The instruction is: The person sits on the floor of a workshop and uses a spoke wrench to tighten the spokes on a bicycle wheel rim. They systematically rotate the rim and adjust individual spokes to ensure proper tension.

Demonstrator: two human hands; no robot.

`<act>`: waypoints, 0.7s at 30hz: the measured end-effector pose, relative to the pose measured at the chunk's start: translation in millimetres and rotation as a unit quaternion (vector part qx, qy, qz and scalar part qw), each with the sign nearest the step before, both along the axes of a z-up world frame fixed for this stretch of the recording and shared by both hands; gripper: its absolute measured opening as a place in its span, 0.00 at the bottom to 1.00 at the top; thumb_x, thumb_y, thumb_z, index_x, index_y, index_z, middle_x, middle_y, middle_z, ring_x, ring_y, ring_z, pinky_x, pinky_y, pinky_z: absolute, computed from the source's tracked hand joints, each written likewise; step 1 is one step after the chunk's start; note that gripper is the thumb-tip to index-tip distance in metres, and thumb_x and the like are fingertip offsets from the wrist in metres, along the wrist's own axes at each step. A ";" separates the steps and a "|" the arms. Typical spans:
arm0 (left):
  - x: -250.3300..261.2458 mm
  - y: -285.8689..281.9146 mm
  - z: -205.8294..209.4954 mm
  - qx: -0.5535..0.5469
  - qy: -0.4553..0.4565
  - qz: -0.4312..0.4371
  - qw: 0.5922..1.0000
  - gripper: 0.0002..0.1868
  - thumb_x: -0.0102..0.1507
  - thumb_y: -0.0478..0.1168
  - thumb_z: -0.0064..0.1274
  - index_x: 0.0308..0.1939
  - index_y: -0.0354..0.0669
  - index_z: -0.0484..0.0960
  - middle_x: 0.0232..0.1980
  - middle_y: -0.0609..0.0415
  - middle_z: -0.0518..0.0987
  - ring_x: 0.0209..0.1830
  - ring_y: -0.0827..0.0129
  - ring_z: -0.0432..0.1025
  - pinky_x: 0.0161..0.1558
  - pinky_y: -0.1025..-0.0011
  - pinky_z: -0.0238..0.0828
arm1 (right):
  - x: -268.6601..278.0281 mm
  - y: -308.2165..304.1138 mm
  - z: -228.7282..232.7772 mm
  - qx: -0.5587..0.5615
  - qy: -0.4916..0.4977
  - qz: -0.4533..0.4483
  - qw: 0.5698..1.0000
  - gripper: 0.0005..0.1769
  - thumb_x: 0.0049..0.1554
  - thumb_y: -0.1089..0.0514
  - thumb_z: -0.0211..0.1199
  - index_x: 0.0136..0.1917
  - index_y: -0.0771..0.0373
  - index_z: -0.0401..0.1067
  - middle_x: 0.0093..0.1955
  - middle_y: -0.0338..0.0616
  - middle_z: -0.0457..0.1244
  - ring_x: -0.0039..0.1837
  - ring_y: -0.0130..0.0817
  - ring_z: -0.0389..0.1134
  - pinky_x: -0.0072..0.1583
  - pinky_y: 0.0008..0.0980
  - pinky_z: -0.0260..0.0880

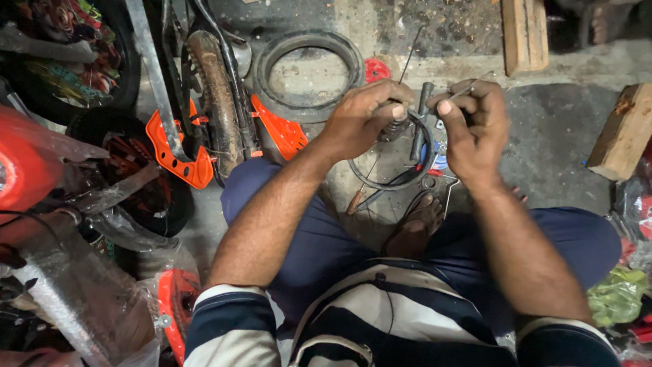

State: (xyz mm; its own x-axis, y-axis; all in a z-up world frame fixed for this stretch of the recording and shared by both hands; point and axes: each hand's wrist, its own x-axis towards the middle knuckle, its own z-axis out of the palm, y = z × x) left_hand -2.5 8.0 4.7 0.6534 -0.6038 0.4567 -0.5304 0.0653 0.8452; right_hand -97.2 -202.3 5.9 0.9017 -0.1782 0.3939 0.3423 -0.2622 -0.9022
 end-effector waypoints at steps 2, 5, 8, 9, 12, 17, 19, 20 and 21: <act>-0.3 -0.1 -0.4 -0.002 0.005 -0.001 1.000 0.11 0.68 0.30 0.55 0.54 0.42 0.79 0.53 0.52 0.83 0.56 0.61 0.79 0.58 0.65 0.76 | 1.3 0.7 -0.4 -0.004 -0.003 -0.002 1.000 0.10 0.73 0.71 0.58 0.61 0.69 0.58 0.53 0.51 0.68 0.56 0.30 0.71 0.59 0.27 0.71; -0.5 -1.7 -0.7 0.001 0.022 -0.007 1.000 0.10 0.68 0.31 0.54 0.54 0.42 0.79 0.53 0.53 0.83 0.55 0.63 0.80 0.57 0.65 0.76 | 2.3 1.3 0.7 -0.006 -0.008 0.006 1.000 0.11 0.73 0.70 0.58 0.63 0.67 0.58 0.53 0.50 0.68 0.56 0.30 0.72 0.60 0.27 0.73; -0.4 -1.0 -0.9 0.006 0.027 -0.010 1.000 0.10 0.68 0.31 0.54 0.54 0.42 0.79 0.52 0.53 0.83 0.54 0.63 0.80 0.56 0.66 0.77 | 2.3 4.4 3.5 -0.042 -0.019 0.003 0.999 0.09 0.74 0.70 0.58 0.61 0.69 0.58 0.53 0.52 0.68 0.56 0.31 0.72 0.59 0.27 0.73; -0.1 -0.8 -1.0 0.003 0.019 -0.010 1.000 0.10 0.69 0.31 0.54 0.54 0.42 0.79 0.52 0.53 0.83 0.54 0.63 0.80 0.56 0.66 0.77 | 2.5 5.4 5.1 -0.082 -0.034 -0.003 0.996 0.09 0.73 0.70 0.58 0.61 0.69 0.59 0.53 0.52 0.68 0.56 0.33 0.73 0.60 0.29 0.74; 0.9 -1.3 -0.4 0.006 0.021 -0.012 1.000 0.09 0.69 0.32 0.54 0.54 0.42 0.79 0.51 0.52 0.83 0.53 0.64 0.80 0.55 0.65 0.77 | 3.7 8.0 12.2 -0.188 -0.069 -0.017 0.980 0.09 0.71 0.71 0.59 0.61 0.71 0.61 0.53 0.54 0.68 0.57 0.37 0.74 0.59 0.33 0.77; 0.6 -2.3 0.1 0.020 0.031 -0.007 0.999 0.08 0.70 0.33 0.52 0.53 0.43 0.79 0.50 0.53 0.83 0.53 0.64 0.80 0.56 0.65 0.77 | 10.7 14.6 25.7 -0.290 -0.122 0.019 0.949 0.08 0.69 0.71 0.63 0.59 0.70 0.66 0.51 0.50 0.69 0.51 0.34 0.75 0.51 0.31 0.80; 1.2 -1.8 -0.4 0.025 0.037 -0.004 0.999 0.08 0.70 0.34 0.53 0.53 0.43 0.79 0.50 0.53 0.84 0.53 0.64 0.81 0.55 0.65 0.77 | 7.5 14.3 33.1 -0.421 -0.136 0.019 0.897 0.09 0.63 0.67 0.69 0.55 0.66 0.71 0.47 0.47 0.70 0.47 0.38 0.74 0.46 0.36 0.75; 1.7 -1.0 -1.3 0.022 0.020 -0.005 1.000 0.10 0.68 0.32 0.52 0.54 0.43 0.79 0.51 0.53 0.84 0.54 0.63 0.80 0.57 0.64 0.77 | 5.9 14.7 36.1 -0.483 -0.142 0.018 0.864 0.10 0.59 0.65 0.72 0.52 0.65 0.73 0.45 0.46 0.70 0.45 0.41 0.73 0.44 0.38 0.73; 2.9 -0.1 -2.1 0.019 0.002 -0.005 1.000 0.12 0.67 0.31 0.51 0.55 0.42 0.79 0.52 0.52 0.83 0.56 0.62 0.80 0.58 0.63 0.76 | 6.6 15.0 38.7 -0.499 -0.121 0.027 0.858 0.09 0.61 0.65 0.71 0.53 0.64 0.74 0.46 0.45 0.71 0.46 0.39 0.73 0.43 0.37 0.72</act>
